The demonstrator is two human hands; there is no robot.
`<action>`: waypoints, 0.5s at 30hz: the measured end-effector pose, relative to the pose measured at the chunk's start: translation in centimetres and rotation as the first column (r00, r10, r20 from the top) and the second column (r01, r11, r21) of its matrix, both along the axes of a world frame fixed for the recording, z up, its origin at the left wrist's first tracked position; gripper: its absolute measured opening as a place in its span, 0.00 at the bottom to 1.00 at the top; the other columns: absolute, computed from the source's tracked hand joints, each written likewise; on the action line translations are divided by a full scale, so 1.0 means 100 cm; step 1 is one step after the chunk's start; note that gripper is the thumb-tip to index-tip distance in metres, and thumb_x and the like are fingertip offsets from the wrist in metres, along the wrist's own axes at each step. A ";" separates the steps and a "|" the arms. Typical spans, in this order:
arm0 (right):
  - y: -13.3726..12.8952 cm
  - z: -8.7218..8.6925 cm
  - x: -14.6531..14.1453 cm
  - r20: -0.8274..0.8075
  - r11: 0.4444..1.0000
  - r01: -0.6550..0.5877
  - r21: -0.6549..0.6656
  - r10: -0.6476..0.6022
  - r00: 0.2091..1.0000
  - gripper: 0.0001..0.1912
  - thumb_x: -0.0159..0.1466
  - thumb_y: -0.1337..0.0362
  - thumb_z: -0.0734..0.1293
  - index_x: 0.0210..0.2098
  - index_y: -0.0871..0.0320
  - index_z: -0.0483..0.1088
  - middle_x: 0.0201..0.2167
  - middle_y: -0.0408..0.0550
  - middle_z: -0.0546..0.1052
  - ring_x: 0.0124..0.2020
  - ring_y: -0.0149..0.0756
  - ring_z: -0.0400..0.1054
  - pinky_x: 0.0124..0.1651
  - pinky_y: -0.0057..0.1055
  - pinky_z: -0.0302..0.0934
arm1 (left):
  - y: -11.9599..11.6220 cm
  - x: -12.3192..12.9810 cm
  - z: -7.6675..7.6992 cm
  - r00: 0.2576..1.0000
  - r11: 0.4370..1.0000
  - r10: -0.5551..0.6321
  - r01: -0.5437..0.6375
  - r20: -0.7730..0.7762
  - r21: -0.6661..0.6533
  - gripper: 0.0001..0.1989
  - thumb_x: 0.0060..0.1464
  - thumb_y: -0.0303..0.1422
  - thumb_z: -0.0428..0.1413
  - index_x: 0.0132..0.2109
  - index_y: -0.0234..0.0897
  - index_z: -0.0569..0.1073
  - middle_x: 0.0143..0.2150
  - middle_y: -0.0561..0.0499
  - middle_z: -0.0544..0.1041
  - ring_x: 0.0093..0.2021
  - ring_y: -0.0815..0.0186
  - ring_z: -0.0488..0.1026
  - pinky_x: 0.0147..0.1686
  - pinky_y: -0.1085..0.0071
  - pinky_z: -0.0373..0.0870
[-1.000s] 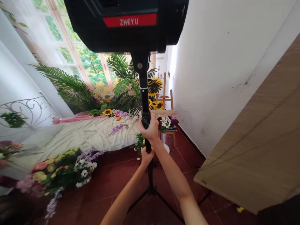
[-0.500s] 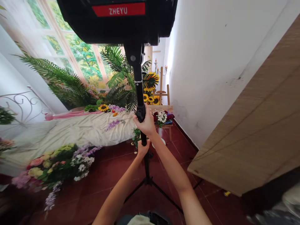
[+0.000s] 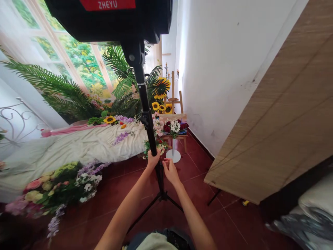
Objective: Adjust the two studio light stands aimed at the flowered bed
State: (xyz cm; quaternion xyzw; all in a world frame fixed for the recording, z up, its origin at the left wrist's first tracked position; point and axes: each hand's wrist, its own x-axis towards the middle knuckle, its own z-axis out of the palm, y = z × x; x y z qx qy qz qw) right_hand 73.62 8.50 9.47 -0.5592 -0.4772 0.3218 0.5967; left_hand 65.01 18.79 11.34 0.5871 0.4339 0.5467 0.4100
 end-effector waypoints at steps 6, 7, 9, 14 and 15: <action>0.011 -0.026 -0.008 -0.657 0.964 -0.233 -0.125 0.096 0.748 0.09 0.60 0.59 0.64 0.37 0.56 0.64 0.14 0.33 0.60 0.13 0.27 0.55 0.19 0.24 0.54 | 0.000 0.002 0.001 1.000 1.000 -0.021 0.021 0.022 0.004 0.18 0.43 0.37 0.59 0.17 0.37 0.59 0.14 0.59 0.57 0.16 0.76 0.54 0.17 0.78 0.51; 0.012 -0.025 -0.007 -0.767 0.944 -0.315 -0.101 0.128 0.628 0.05 0.60 0.62 0.64 0.32 0.57 0.63 0.14 0.33 0.59 0.13 0.25 0.55 0.19 0.23 0.54 | -0.001 0.002 0.001 0.999 1.000 -0.023 0.023 0.023 0.005 0.18 0.43 0.37 0.59 0.17 0.37 0.59 0.14 0.59 0.57 0.16 0.76 0.55 0.17 0.78 0.51; 0.010 -0.024 -0.005 -0.891 0.899 -0.437 -0.024 0.179 0.417 0.08 0.60 0.66 0.62 0.26 0.56 0.59 0.14 0.34 0.58 0.14 0.24 0.56 0.21 0.22 0.56 | -0.001 0.003 0.001 0.999 1.000 -0.029 0.029 0.027 0.008 0.17 0.44 0.37 0.58 0.17 0.37 0.59 0.14 0.59 0.57 0.16 0.76 0.55 0.17 0.78 0.51; -0.004 -0.024 -0.004 -0.790 0.897 -0.399 -0.188 0.103 0.604 0.12 0.64 0.53 0.60 0.32 0.55 0.59 0.18 0.37 0.66 0.14 0.25 0.58 0.21 0.24 0.58 | -0.002 0.004 0.001 0.998 0.998 -0.046 0.047 0.033 -0.037 0.16 0.44 0.36 0.58 0.18 0.37 0.60 0.14 0.59 0.58 0.15 0.76 0.56 0.16 0.78 0.52; -0.008 -0.024 -0.004 -0.660 0.911 -0.320 -0.261 0.073 0.747 0.15 0.63 0.48 0.59 0.35 0.55 0.59 0.18 0.37 0.67 0.15 0.27 0.59 0.22 0.25 0.58 | -0.002 0.004 0.001 0.998 0.998 -0.046 0.048 0.031 -0.039 0.16 0.44 0.36 0.58 0.18 0.37 0.61 0.13 0.59 0.58 0.15 0.76 0.56 0.16 0.78 0.53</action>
